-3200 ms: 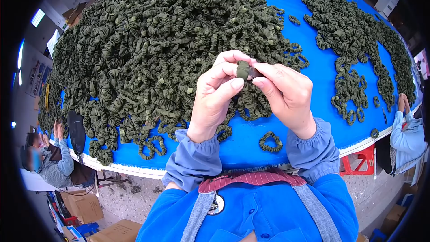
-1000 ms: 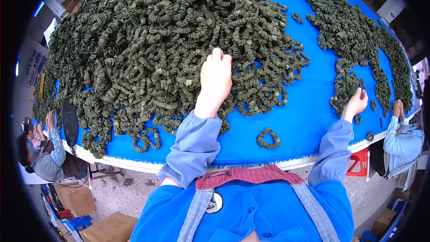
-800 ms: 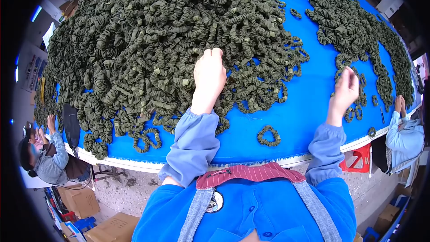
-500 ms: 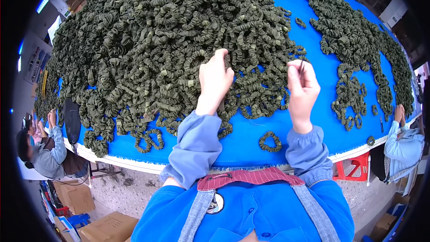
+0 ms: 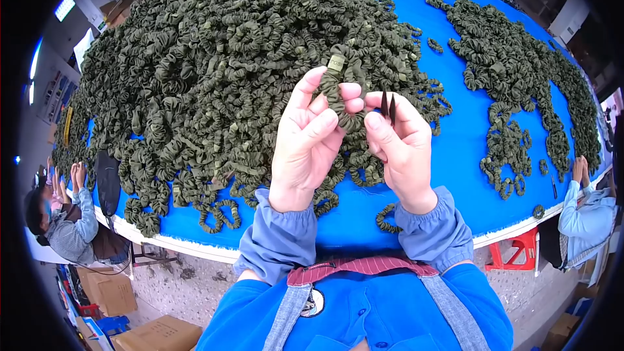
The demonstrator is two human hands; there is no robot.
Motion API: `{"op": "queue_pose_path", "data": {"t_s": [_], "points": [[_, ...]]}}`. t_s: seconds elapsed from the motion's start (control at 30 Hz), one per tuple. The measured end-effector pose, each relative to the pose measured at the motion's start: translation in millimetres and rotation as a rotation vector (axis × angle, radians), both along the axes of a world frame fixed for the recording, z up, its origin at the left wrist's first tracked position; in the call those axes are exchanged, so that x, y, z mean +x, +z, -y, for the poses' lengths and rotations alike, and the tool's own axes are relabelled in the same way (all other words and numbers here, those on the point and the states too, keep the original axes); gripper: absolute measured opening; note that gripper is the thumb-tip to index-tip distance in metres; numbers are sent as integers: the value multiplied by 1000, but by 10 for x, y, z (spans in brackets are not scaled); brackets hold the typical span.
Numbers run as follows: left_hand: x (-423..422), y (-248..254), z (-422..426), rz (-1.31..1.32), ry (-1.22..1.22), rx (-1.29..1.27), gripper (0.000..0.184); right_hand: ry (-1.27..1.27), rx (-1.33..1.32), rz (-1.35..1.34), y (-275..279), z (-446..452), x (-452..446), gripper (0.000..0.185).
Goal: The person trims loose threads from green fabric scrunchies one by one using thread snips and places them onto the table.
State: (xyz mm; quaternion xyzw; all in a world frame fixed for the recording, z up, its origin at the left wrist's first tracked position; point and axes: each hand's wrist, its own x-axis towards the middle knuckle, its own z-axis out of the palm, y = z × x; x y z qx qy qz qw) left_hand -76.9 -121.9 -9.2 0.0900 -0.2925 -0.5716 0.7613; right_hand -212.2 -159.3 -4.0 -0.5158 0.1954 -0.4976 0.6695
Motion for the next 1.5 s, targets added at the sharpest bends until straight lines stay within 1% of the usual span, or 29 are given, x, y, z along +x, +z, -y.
{"op": "queue_pose_path", "data": {"t_s": [0.1,0.27,0.4,0.43,0.57,0.6,0.73,0.77,0.9,0.93,1.07,1.1,1.23,1.4,1.5], "points": [[-21,-20,3,-44,-51,-25,51,26,72,17,44,7,-16,24],[-95,-44,0,4,-20,20,45,-57,26,33,127,-23,34,20],[-3,-22,39,3,-56,-27,35,-41,-69,-80,141,27,-39,14],[15,-27,41,2,-56,-24,35,-42,-67,-81,134,38,-54,14],[87,-78,17,197,-8,-15,22,-89,-249,-237,86,78,-103,10],[94,-72,-2,195,-7,-11,22,-87,-246,-240,92,85,-120,10],[101,48,-66,526,94,221,13,-106,-296,-319,194,107,-195,9],[104,47,-71,526,91,222,13,-107,-294,-321,197,120,-198,9],[121,48,-78,653,-47,244,13,-150,-359,-324,215,178,-191,13],[110,39,-75,653,-47,244,13,-150,-360,-324,210,175,-184,13],[-16,-26,-7,367,91,217,11,-540,-853,-542,151,170,-112,21],[-33,-21,-1,367,95,216,11,-539,-856,-540,137,160,-109,21],[-106,4,-19,283,200,215,10,-608,-963,-431,48,29,-157,31],[-183,22,-58,171,168,211,11,-542,-967,-534,-25,-1,-154,37],[-201,28,-83,201,178,211,11,-576,-1020,-508,-14,3,-132,37]]}}
